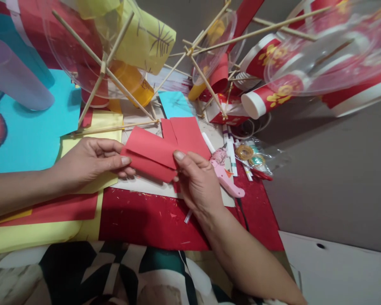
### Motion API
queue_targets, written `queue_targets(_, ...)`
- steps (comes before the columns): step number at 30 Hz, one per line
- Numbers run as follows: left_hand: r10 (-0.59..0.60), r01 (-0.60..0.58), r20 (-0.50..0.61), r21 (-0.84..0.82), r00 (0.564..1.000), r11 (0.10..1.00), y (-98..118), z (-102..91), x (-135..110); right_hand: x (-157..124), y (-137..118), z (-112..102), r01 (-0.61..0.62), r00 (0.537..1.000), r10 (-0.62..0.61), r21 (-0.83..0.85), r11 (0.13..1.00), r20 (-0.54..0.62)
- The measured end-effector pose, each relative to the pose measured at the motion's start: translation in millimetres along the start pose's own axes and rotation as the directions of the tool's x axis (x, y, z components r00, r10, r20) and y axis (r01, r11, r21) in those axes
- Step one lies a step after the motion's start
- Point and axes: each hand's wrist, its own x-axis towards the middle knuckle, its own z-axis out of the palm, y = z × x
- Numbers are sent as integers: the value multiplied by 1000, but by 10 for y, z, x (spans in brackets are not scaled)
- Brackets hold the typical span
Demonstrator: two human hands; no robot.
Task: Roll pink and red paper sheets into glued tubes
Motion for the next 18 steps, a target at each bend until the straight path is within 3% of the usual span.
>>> queue_targets(5, 25, -22, 93, -34, 995, 999, -22, -18, -15, 25, -23, -6, -25, 993, 29, 35, 999, -114)
queue_targets(11, 39, -39, 49, 6, 998, 999, 5, 3, -21, -31, 60, -71, 118, 992, -125, -164, 979, -33)
queue_targets(18, 46, -46, 13, -2, 999, 999, 50, -5, -14, -52, 73, -105, 159, 987, -158, -180, 971, 19)
